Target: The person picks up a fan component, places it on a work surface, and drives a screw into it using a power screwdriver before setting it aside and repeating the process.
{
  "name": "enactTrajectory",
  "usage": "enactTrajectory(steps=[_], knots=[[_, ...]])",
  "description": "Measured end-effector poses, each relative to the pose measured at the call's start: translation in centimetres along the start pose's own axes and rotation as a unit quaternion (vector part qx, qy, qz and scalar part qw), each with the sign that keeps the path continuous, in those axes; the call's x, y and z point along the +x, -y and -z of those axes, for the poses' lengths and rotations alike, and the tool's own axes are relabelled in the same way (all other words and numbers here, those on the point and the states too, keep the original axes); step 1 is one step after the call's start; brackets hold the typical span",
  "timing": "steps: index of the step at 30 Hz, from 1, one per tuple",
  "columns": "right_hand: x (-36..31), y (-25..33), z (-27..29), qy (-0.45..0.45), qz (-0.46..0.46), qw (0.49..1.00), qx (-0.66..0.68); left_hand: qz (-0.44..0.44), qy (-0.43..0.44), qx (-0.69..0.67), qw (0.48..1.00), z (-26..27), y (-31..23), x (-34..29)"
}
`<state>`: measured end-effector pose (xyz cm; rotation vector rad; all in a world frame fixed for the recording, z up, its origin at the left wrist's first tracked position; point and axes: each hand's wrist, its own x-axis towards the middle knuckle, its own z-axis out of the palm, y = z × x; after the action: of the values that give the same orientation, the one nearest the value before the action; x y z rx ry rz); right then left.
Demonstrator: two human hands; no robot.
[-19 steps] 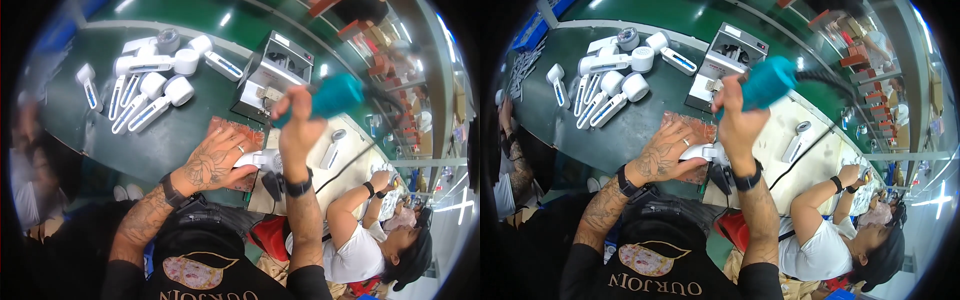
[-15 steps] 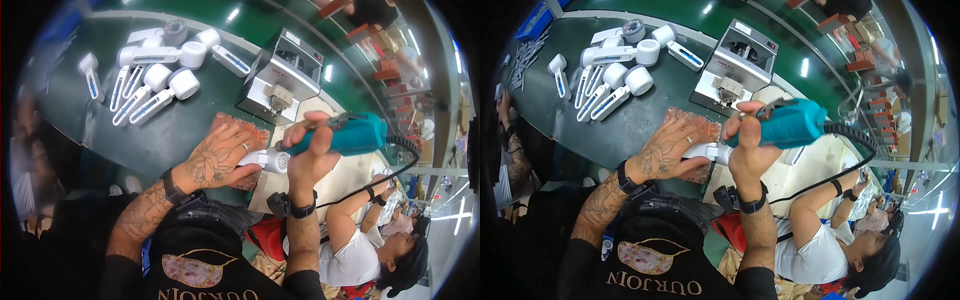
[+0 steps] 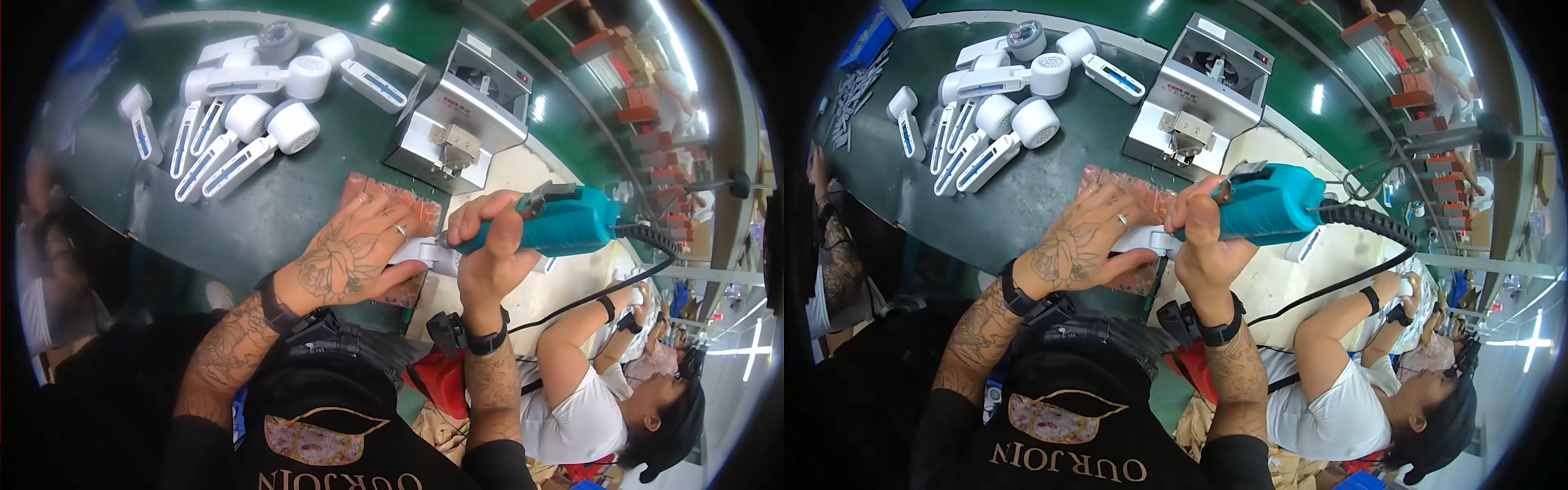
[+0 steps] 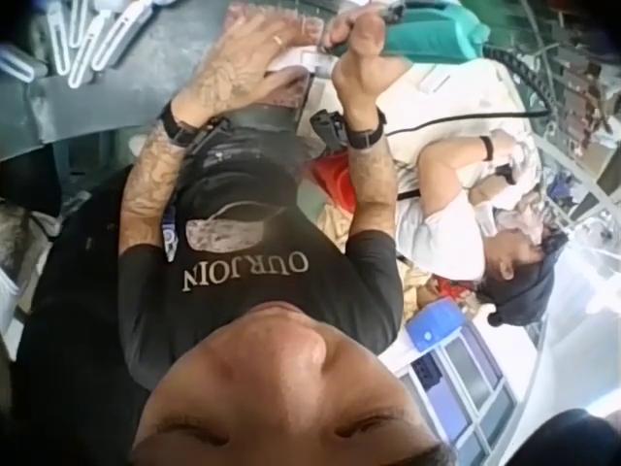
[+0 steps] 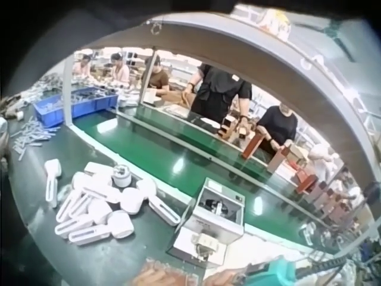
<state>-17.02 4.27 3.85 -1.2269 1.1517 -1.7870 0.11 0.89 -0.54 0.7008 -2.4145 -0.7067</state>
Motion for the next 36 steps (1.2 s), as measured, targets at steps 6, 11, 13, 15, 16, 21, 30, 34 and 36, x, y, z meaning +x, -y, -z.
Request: enactTrajectory(steps=[6, 11, 13, 15, 16, 21, 30, 34, 36], knots=[[-0.1, -0.3, -0.2, 0.0, 0.005, 1.0, 0.017, -0.003, -0.006, 0.003, 1.0, 0.4, -0.2, 0.0], [0.6, 1.4, -0.8, -0.044, -0.058, 0.997, -0.026, -0.002, 0.0, -0.007, 1.0, 0.0, 0.1, -0.3], [2.6, 1.8, -1.3, -0.049, 0.004, 0.999, -0.019, -0.008, -0.025, -0.011, 1.0, -0.5, 0.2, -0.3], [4.7, 1.4, -2.0, -0.063, 0.076, 0.994, -0.038, -0.006, -0.016, -0.018, 1.0, 0.1, -0.1, -0.2], [5.8, 1.1, -2.5, -0.067, 0.092, 0.991, -0.065, -0.002, -0.007, -0.027, 1.0, 0.4, -0.3, -0.2], [7.8, -1.2, -2.8, -0.025, 0.117, 0.99, -0.069, -0.012, -0.023, -0.043, 0.999, 0.4, -0.3, -0.1], [2.9, 1.4, -2.2, -0.068, 0.018, 0.997, -0.041, -0.019, -0.038, -0.025, 0.999, 0.1, 0.0, -0.4], [-1.3, 3.3, -0.5, -0.019, 0.023, 0.999, -0.027, -0.023, -0.044, -0.042, 0.998, -0.4, 0.2, -0.3], [-2.1, 3.1, -0.5, -0.022, 0.015, 0.999, -0.029, -0.006, -0.022, -0.047, 0.999, 0.2, 0.0, -0.3]])
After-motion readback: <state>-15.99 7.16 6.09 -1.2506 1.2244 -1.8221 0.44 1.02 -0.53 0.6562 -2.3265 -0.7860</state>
